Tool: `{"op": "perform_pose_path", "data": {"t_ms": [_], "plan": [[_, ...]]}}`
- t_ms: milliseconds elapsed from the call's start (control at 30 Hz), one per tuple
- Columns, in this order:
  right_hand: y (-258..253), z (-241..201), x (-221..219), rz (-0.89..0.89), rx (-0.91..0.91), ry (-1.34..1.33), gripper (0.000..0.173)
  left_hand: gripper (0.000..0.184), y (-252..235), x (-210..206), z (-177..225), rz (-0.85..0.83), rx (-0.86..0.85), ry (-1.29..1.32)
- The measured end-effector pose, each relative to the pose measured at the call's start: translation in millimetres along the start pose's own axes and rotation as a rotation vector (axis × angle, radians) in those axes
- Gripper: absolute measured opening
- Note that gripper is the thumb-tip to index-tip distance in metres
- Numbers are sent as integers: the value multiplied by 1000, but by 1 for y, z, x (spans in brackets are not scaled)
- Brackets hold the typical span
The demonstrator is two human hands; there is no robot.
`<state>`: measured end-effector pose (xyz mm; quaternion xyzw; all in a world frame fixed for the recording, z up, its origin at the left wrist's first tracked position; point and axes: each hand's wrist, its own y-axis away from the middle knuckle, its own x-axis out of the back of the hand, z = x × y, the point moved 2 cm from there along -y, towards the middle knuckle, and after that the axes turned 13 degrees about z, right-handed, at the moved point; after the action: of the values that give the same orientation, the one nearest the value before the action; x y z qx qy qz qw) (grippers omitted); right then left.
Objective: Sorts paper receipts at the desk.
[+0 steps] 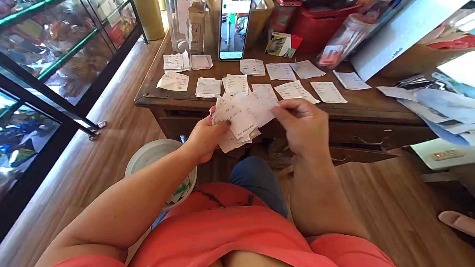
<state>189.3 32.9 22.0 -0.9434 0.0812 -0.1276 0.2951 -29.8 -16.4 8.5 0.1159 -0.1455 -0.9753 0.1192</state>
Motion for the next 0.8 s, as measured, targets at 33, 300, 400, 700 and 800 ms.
{"op": "perform_pose_path", "data": {"t_ms": [33, 300, 400, 700, 800], "plan": [[-4, 3, 10, 33, -24, -39, 12, 25, -1, 0, -1, -11, 16, -20], [-62, 16, 89, 329, -53, -57, 9, 26, -1, -6, -5, -179, 99, -236], [-89, 13, 92, 295, -98, 24, 11, 26, 0, -10, -5, -239, 108, -317], [-164, -2, 30, -24, -194, 178, 19, 29, -6, -13, -7, -312, 91, -347], [-173, -8, 1, -91, -202, 187, 20, 27, -8, -10, -6, -306, 87, -334]]}}
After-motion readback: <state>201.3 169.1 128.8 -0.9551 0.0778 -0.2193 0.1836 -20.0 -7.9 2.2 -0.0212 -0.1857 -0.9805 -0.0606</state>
